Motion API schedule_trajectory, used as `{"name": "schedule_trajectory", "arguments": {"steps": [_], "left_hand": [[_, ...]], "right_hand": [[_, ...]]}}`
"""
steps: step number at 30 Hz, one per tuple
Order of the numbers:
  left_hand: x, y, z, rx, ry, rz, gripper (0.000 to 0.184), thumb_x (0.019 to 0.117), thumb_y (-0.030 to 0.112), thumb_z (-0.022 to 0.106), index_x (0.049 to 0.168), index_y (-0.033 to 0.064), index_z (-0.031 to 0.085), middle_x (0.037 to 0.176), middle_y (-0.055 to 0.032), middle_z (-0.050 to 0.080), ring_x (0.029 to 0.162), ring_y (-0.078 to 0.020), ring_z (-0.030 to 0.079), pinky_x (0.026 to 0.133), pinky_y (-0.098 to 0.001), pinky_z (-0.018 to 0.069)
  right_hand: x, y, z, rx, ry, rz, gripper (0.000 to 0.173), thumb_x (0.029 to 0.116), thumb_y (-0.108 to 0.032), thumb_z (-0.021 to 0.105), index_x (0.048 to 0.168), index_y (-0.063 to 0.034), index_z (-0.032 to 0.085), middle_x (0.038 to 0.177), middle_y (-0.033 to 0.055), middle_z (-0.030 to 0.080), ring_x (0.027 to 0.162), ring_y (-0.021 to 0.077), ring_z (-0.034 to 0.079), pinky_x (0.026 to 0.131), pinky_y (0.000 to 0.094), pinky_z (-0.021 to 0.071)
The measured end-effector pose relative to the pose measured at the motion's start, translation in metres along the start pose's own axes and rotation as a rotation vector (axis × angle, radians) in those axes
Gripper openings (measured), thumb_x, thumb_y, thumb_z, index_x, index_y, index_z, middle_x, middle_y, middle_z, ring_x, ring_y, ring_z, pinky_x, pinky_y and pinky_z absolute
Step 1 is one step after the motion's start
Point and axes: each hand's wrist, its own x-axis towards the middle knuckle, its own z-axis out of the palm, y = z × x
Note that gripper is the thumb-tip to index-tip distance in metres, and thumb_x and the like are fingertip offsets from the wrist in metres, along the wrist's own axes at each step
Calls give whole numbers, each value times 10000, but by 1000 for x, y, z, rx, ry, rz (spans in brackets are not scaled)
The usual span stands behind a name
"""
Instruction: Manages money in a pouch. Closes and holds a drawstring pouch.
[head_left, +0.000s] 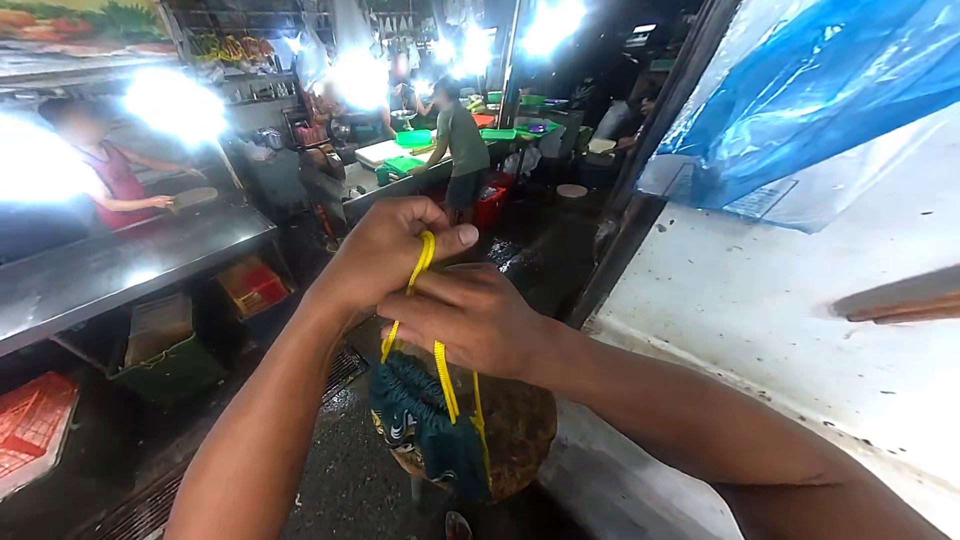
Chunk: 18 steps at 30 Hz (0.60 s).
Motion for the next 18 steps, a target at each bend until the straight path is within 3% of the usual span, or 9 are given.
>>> {"name": "schedule_trajectory", "arguments": {"steps": [2,5,10,15,18], "left_hand": [[1,-5,-3,-66,64,4,261,1013,310,668,910,70,658,643,-12,559,503,-83,483,458,-219,407],[1,-4,-6,-131,83,-10,286,1035,304,636,862,76,618,601,-14,477,460,-93,429,413,-216,361],[8,5,1,31,16,2,250,1019,299,664,932,65,669,678,-24,624,547,-86,559,487,-218,457],[13,16,-2,-37,36,-18,138,975,171,719,985,60,638,625,-16,594,436,-55,430,386,-182,297],[14,28,-3,-1,14,-15,122,948,142,743,955,67,647,621,-12,618,433,-48,444,378,-182,284]], "right_hand": [[-7,5,-1,32,-12,46,187,1012,-153,651,1157,-84,746,781,48,631,659,138,618,582,282,536],[-14,11,-4,-9,-2,63,246,1004,-83,617,1216,-106,740,719,37,590,608,136,574,542,278,495],[-13,15,-12,-33,11,17,198,976,-68,657,1148,-90,753,765,54,615,650,139,592,571,269,510],[-21,20,-24,-37,-128,73,330,967,-44,605,1265,-123,721,822,48,646,641,138,599,538,285,507],[-24,27,-28,-86,-140,76,374,949,-33,594,1280,-150,725,755,40,584,591,153,552,500,296,458]]}}
